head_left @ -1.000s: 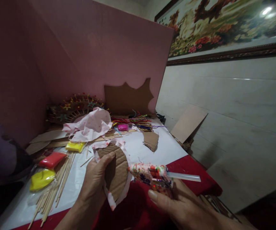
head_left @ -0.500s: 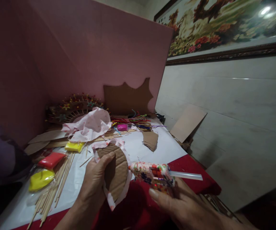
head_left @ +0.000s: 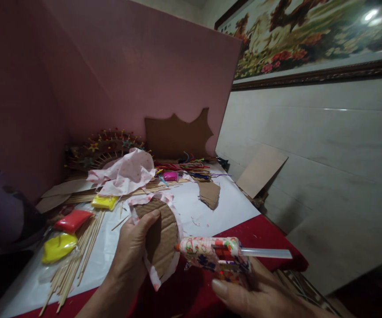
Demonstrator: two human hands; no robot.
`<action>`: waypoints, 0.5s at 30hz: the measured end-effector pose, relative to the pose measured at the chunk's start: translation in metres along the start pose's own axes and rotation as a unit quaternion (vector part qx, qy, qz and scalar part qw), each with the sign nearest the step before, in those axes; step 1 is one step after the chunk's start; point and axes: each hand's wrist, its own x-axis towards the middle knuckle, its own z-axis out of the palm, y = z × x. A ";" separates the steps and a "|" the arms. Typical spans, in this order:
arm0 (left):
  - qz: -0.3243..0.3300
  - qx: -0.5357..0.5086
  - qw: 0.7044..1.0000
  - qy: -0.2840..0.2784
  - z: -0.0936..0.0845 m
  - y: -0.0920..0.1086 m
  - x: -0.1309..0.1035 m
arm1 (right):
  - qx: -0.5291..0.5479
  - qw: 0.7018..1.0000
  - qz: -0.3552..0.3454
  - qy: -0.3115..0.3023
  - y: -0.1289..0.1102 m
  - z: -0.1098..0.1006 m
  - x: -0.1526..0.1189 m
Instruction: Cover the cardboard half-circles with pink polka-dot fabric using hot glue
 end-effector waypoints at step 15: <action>0.000 0.000 1.000 0.021 0.002 0.005 -0.004 | -0.442 0.854 0.060 0.268 0.098 -0.059 0.089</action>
